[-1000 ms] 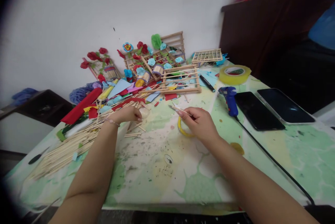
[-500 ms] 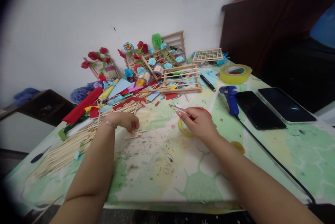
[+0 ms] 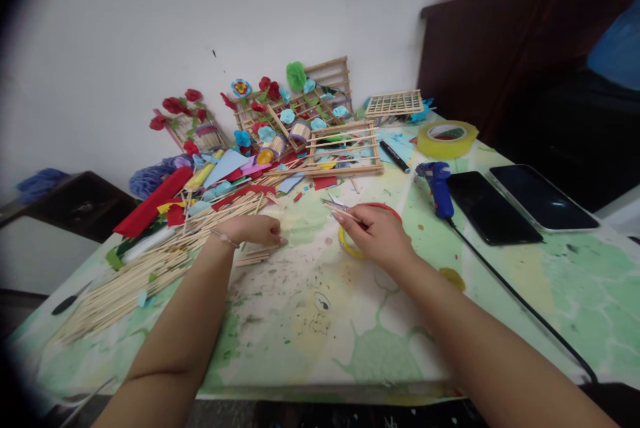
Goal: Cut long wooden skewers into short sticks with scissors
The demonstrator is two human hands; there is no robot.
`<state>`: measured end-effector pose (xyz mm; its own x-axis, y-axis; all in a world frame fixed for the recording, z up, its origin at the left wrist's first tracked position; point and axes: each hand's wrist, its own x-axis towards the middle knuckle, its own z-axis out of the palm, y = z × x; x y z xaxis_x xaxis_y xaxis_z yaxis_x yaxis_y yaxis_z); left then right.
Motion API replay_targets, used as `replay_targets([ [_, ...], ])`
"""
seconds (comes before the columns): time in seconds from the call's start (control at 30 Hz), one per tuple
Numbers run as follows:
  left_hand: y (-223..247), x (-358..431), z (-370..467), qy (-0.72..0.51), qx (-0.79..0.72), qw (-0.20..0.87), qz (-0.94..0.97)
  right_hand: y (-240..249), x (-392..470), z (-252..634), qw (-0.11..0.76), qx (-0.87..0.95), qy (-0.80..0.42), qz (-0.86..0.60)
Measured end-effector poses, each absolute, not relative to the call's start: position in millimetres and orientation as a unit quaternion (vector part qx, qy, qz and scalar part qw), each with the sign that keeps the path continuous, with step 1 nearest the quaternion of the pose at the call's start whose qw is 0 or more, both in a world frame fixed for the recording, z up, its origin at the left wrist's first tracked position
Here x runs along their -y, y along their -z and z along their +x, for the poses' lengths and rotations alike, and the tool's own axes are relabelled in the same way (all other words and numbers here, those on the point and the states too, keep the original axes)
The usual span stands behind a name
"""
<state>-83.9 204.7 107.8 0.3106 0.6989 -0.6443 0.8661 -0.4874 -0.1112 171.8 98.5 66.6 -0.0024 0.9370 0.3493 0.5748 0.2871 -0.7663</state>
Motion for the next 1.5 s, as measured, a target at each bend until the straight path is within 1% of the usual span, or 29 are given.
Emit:
replay_targets([
  [0.23, -109, -205, -87, 0.334, -0.479, 0.126, 0.802, -69, -98, 171, 0.419, 0.696, -0.197, -0.549],
  [0.57, -113, -207, -95, 0.370, -0.460, 0.163, 0.791, -70, -97, 171, 0.415, 0.697, -0.186, -0.554],
  [1.1, -120, -206, -96, 0.355, -0.471, 0.179, 0.787, -70, -96, 171, 0.417, 0.702, -0.171, -0.552],
  [1.33, -127, -202, -94, 0.328, -0.465, 0.181, 0.802, -71, -96, 172, 0.411, 0.705, -0.171, -0.552],
  [1.5, -128, -195, -86, 0.330, -0.467, 0.159, 0.805, -72, -96, 171, 0.408, 0.711, -0.171, -0.547],
])
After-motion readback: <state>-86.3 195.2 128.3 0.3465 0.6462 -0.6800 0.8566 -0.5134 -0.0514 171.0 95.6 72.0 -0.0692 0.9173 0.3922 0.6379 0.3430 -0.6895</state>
